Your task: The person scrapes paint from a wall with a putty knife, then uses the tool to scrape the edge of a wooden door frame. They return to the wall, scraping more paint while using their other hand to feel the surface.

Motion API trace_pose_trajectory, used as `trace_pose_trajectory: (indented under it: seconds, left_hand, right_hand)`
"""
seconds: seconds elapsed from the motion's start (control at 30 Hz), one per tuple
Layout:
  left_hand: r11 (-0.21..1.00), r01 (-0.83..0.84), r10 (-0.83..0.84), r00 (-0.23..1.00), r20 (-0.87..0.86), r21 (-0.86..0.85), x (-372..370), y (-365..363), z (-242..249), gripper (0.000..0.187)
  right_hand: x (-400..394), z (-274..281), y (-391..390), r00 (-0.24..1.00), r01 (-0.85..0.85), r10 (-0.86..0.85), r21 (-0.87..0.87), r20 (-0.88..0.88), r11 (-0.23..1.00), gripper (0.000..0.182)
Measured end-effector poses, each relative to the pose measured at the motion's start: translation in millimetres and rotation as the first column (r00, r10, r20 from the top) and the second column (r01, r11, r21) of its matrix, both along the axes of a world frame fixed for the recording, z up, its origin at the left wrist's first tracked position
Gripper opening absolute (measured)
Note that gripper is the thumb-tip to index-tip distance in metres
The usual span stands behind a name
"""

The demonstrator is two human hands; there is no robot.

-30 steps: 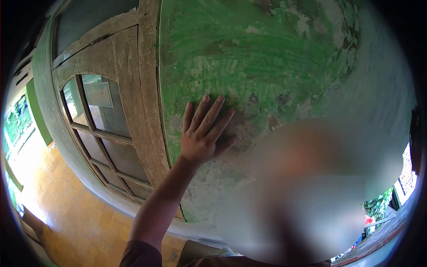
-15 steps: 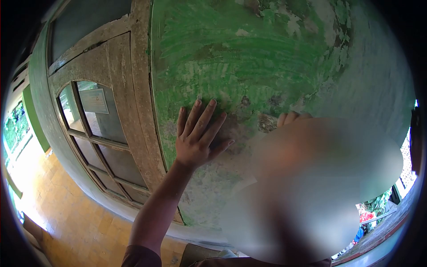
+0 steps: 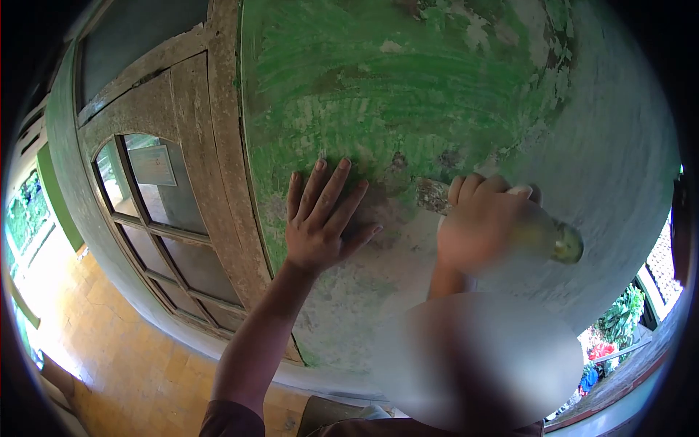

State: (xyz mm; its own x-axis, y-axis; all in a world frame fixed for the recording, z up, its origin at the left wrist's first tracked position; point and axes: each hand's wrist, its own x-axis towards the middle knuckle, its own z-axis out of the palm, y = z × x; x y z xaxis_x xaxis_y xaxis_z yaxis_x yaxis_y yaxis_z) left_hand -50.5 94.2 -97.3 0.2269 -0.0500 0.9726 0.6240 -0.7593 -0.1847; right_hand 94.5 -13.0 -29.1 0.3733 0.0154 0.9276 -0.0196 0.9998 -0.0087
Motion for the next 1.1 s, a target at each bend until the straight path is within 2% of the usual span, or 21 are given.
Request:
trace_pose_trajectory:
  seconds: [0.07, 0.1, 0.2, 0.23, 0.3, 0.33, 0.4, 0.47, 0.53, 0.57, 0.67, 0.73, 0.77, 0.8, 0.87, 0.93, 1.0, 1.07, 1.1]
  left_hand:
    - [1.000, 0.005, -0.005, 1.000, 0.001, -0.006, 0, -1, 0, 0.056]
    - [1.000, 0.010, -0.010, 1.000, 0.000, -0.009, 0, -1, 1, 0.056]
    - [1.000, 0.003, -0.003, 1.000, -0.001, -0.005, 0, 0, 0, 0.056]
    - [1.000, 0.006, -0.006, 1.000, -0.006, -0.011, 0, -1, -1, 0.056]
    - [1.000, -0.001, 0.001, 1.000, -0.002, -0.003, 0, -1, 1, 0.056]
    - [1.000, -0.003, 0.003, 1.000, -0.002, -0.004, 0, -1, 0, 0.056]
    - [1.000, 0.003, -0.003, 1.000, 0.003, -0.008, 0, -1, 0, 0.056]
    - [1.000, -0.004, 0.004, 1.000, 0.006, -0.003, -1, 1, 1, 0.056]
    - [1.000, 0.001, -0.001, 1.000, -0.004, -0.010, 0, 0, -2, 0.056]
    - [1.000, 0.001, -0.001, 1.000, -0.003, -0.013, 0, -1, -2, 0.056]
    - [1.000, -0.006, 0.006, 1.000, -0.001, -0.012, 0, 0, -1, 0.056]
    - [1.000, -0.010, 0.010, 1.000, 0.002, -0.016, 0, 2, 0, 0.056]
    - [1.000, -0.009, 0.009, 1.000, 0.008, -0.009, 0, 3, 0, 0.055]
    - [1.000, -0.004, 0.004, 1.000, 0.011, -0.005, 1, 2, -2, 0.055]
    - [1.000, 0.002, -0.002, 1.000, 0.009, -0.007, 2, 3, -1, 0.055]
    - [1.000, -0.003, 0.003, 1.000, 0.010, -0.001, 0, 3, 0, 0.055]
    - [1.000, -0.002, 0.002, 1.000, 0.007, -0.011, 0, 1, -1, 0.055]
    - [1.000, -0.003, 0.003, 1.000, 0.012, -0.006, 1, 3, -1, 0.055]
    - [1.000, -0.002, 0.002, 1.000, 0.017, 0.005, 1, 3, -2, 0.056]
  right_hand:
    - [3, 2, -4, 0.989, -0.132, 0.126, 0.084, 0.080, 0.988, 0.018]
    - [0, 1, -10, 0.971, -0.230, 0.212, 0.187, 0.112, 0.955, 0.020]
    - [6, -1, -13, 0.967, -0.189, 0.136, 0.250, 0.214, 0.950, 0.022]
    - [5, 0, -10, 0.969, -0.185, 0.134, 0.245, 0.209, 0.952, 0.022]
    - [2, 5, 1, 0.996, -0.034, 0.029, 0.056, 0.087, 0.998, 0.023]
    - [3, 4, -1, 0.996, -0.036, 0.031, 0.056, 0.088, 0.998, 0.023]
    - [4, -1, -11, 0.978, -0.158, 0.123, 0.219, 0.167, 0.963, 0.023]
    - [3, -1, -13, 0.978, -0.141, 0.104, 0.202, 0.180, 0.969, 0.023]
    - [3, -1, 7, 0.999, -0.018, 0.016, 0.058, 0.042, 0.998, 0.022]
    - [3, -1, 4, 0.999, -0.015, 0.013, 0.054, 0.040, 0.998, 0.022]
    - [-1, 1, -10, 0.994, -0.101, 0.095, 0.110, 0.056, 0.989, 0.024]
    - [2, -2, -21, 0.973, -0.180, 0.138, 0.235, 0.184, 0.955, 0.025]
    - [7, -4, -6, 0.985, -0.106, 0.077, 0.183, 0.157, 0.977, 0.027]
    - [7, -1, -2, 0.986, -0.100, 0.074, 0.175, 0.151, 0.980, 0.027]
    - [8, 5, 2, 0.991, -0.092, 0.088, 0.032, 0.100, 0.995, 0.028]
    - [5, 6, -13, 0.992, -0.120, 0.117, 0.053, 0.054, 0.991, 0.031]
    - [8, 5, -27, 0.961, -0.252, 0.218, 0.226, 0.168, 0.941, 0.032]
    - [10, 4, -1, 0.952, -0.300, 0.278, 0.206, 0.129, 0.931, 0.033]
    - [6, 7, 14, 0.957, -0.280, 0.276, 0.042, 0.085, 0.959, 0.033]
